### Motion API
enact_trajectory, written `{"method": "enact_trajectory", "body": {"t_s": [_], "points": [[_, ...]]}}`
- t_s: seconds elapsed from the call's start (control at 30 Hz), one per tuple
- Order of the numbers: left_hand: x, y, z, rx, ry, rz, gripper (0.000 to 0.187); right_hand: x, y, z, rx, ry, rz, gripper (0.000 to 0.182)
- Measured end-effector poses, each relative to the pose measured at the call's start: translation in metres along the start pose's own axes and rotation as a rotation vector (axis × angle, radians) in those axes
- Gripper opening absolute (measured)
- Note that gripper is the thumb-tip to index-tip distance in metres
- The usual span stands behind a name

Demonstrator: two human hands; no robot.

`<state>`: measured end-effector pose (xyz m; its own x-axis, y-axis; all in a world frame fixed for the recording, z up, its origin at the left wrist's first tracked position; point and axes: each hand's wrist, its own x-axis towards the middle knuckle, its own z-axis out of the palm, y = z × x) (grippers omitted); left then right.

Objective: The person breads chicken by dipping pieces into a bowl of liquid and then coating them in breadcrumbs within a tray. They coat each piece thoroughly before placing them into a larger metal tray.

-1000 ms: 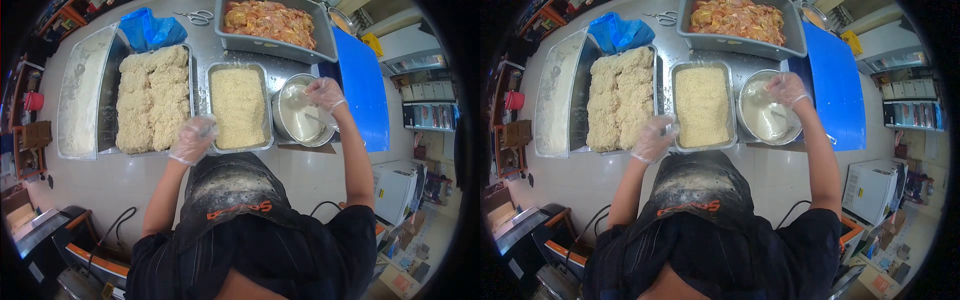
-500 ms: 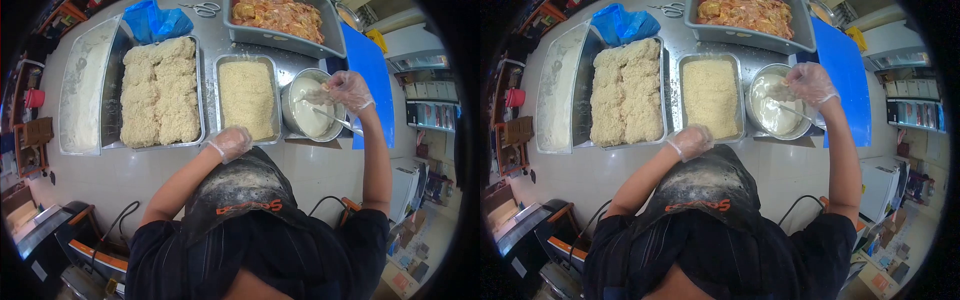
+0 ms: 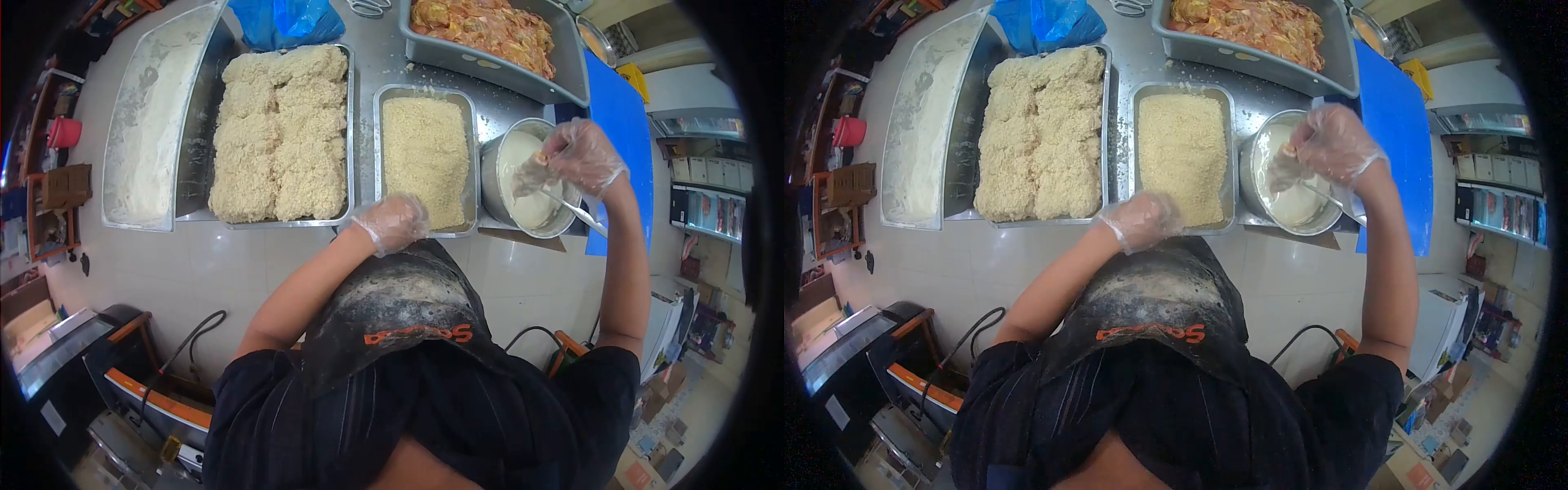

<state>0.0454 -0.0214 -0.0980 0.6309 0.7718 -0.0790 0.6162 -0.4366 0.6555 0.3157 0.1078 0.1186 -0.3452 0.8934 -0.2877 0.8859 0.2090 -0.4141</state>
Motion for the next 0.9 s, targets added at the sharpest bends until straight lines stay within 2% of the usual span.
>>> {"method": "enact_trajectory", "body": {"t_s": [0.07,0.13,0.17,0.23,0.27,0.3,0.37,0.47,0.5,0.6,0.67,0.77,0.83,0.87,0.9], "points": [[-0.003,0.005,-0.024,0.010,0.110,-0.030,0.020,-0.001,-0.024,-0.016,0.023,0.029,-0.021,0.011],[0.003,0.003,-0.047,0.077,0.036,-0.041,0.020,-0.004,-0.048,-0.019,0.006,0.096,-0.072,0.011],[0.006,0.000,-0.054,0.109,-0.002,-0.047,0.021,-0.001,-0.049,-0.013,-0.025,0.132,-0.202,0.010],[0.007,-0.005,-0.056,0.041,0.177,-0.068,0.020,0.007,-0.040,0.017,-0.089,0.203,-0.462,0.009],[0.008,-0.007,-0.057,0.005,0.268,-0.081,0.020,0.011,-0.035,0.042,-0.095,0.200,-0.485,0.008],[0.012,-0.011,-0.056,0.097,0.201,-0.125,0.022,0.015,-0.029,0.072,-0.100,0.196,-0.511,0.008],[0.024,-0.017,-0.052,0.282,0.064,-0.218,0.028,0.024,-0.013,0.131,-0.163,-0.004,-0.345,0.007],[0.040,-0.013,-0.043,0.123,-0.045,-0.497,0.034,0.035,0.015,0.210,-0.207,-0.167,-0.030,0.011],[0.040,-0.010,-0.037,0.076,-0.086,-0.528,0.038,0.035,0.014,0.218,-0.221,-0.247,0.058,0.015],[0.035,0.006,-0.020,-0.039,-0.201,-0.602,0.050,0.015,0.007,0.234,-0.001,-0.356,-0.025,0.021],[0.032,0.022,-0.018,-0.080,-0.275,-0.638,0.058,0.014,0.016,0.265,-0.032,-0.288,-0.069,0.024],[0.038,0.031,-0.030,-0.293,-0.189,-0.712,0.064,0.008,0.023,0.286,0.493,-0.079,0.093,0.034],[0.039,0.038,-0.059,-0.475,-0.052,-0.647,0.063,0.003,-0.012,0.237,1.017,0.067,0.238,0.037],[0.039,0.037,-0.067,-0.568,0.010,-0.614,0.063,0.003,-0.019,0.214,0.837,0.044,0.229,0.035],[0.039,0.033,-0.068,-0.489,-0.006,-0.668,0.062,0.005,-0.022,0.191,0.657,0.020,0.220,0.034]]}}
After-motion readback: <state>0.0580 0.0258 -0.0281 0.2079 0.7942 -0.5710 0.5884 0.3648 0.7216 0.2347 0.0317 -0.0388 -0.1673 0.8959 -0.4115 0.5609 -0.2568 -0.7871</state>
